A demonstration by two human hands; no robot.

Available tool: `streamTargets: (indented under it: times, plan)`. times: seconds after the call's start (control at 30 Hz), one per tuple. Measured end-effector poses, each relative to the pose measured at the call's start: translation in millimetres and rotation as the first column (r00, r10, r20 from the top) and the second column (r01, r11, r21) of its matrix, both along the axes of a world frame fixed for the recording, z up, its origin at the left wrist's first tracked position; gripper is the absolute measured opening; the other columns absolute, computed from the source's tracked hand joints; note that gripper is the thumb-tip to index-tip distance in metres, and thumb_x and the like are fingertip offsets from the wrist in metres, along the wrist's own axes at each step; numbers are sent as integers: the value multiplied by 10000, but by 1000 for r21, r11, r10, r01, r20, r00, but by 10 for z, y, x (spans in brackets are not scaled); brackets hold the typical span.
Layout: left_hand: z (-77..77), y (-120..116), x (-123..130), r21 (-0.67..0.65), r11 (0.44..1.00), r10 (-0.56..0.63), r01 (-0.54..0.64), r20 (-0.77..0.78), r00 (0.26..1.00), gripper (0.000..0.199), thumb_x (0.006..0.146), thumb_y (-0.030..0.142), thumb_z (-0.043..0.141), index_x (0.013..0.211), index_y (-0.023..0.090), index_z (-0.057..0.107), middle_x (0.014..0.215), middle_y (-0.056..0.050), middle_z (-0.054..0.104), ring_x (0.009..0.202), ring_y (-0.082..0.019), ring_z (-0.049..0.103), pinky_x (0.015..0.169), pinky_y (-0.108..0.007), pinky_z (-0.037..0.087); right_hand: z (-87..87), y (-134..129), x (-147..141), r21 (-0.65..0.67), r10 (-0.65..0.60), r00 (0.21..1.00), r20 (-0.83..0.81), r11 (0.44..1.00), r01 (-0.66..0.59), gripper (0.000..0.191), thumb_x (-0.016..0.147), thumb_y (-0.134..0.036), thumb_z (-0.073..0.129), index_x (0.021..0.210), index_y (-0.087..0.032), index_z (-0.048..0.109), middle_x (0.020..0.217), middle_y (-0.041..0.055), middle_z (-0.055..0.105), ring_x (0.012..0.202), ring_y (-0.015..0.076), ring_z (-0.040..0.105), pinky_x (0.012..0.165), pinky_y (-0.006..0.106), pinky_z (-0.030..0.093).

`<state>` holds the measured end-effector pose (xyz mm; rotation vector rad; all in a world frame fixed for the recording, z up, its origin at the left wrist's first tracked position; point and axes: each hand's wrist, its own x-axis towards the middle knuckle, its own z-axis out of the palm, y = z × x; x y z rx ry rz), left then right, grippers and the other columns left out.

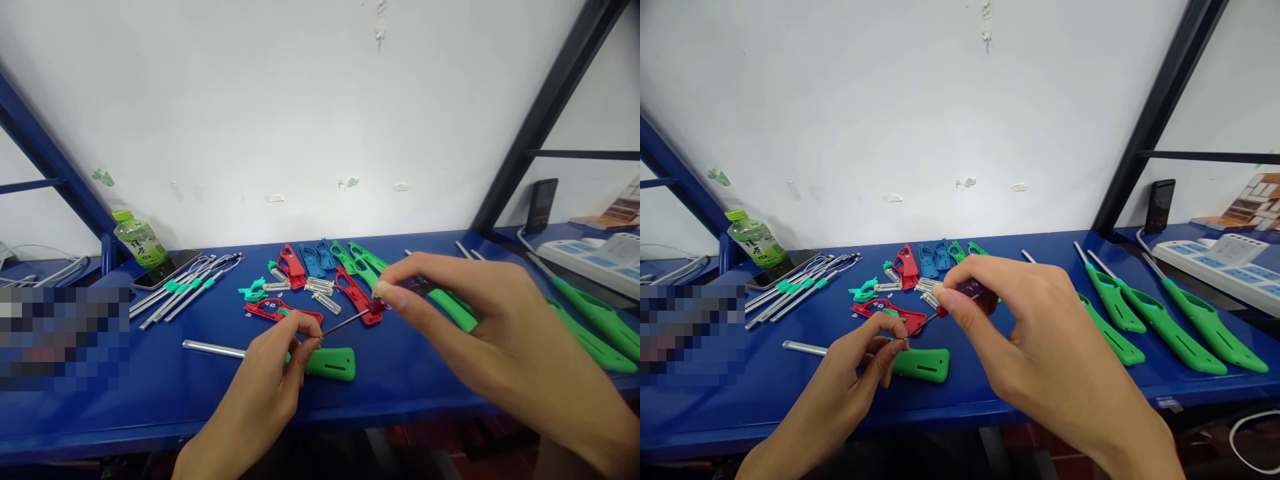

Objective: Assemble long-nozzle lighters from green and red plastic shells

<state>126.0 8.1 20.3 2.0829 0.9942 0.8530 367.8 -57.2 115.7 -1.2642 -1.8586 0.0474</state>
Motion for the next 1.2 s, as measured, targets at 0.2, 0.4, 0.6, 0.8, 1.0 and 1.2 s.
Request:
streamTargets:
  times: [0.2, 0.4, 0.6, 0.8, 1.0, 1.2]
  plan:
    - [50, -15, 6, -15, 1000, 13, -14, -30, 999, 243, 1141, 409, 471, 1028, 260, 626, 661, 58, 568, 587, -160, 577, 594, -274, 435, 15, -13, -4, 15, 27, 999, -30, 1000, -27, 223, 1107, -366, 660, 915, -304, 754, 823, -87, 794, 690, 108, 705, 645, 236, 491]
    - [31, -22, 29, -52, 999, 13, -14, -7, 1000, 260, 1136, 445, 481, 1025, 258, 623, 645, 62, 546, 589, -157, 571, 586, -266, 421, 16, 11, -7, 6, 23, 999, -26, 1000, -22, 230, 1101, -373, 668, 896, -308, 750, 827, -105, 797, 698, 88, 705, 637, 217, 489]
    - [25, -66, 47, -203, 978, -39, 52, 71, 997, 289, 1150, 479, 481, 997, 256, 583, 644, 73, 541, 573, -133, 543, 579, -245, 400, 12, 9, 2, 25, 51, 997, -64, 998, -49, 207, 1096, -387, 695, 909, -313, 746, 851, -102, 792, 733, 92, 711, 682, 193, 530]
    - [83, -123, 63, -269, 954, -93, 135, 166, 982, 347, 1146, 532, 496, 972, 244, 584, 694, 72, 541, 570, -107, 516, 591, -233, 411, -5, -42, 33, 49, 77, 994, -72, 996, -74, 117, 1066, -335, 741, 1170, -380, 764, 1092, -106, 837, 872, 123, 780, 735, 186, 605]
    - [122, -152, 74, -179, 982, -58, 65, 46, 997, 252, 1118, 450, 561, 975, 257, 636, 644, 64, 584, 605, -135, 605, 596, -236, 437, -20, -42, 32, 68, 43, 999, 22, 997, -44, 207, 1109, -260, 646, 1261, -371, 733, 1068, -109, 820, 866, 105, 764, 879, 183, 604]
    - [112, -172, 73, -48, 999, 5, -6, -25, 1000, 235, 1111, 444, 594, 986, 274, 697, 683, 44, 643, 617, -143, 623, 537, -240, 418, -7, -82, 32, 154, -35, 999, 30, 988, 30, 243, 1130, -231, 577, 1308, -318, 717, 1094, -47, 799, 861, 139, 743, 893, 237, 607]
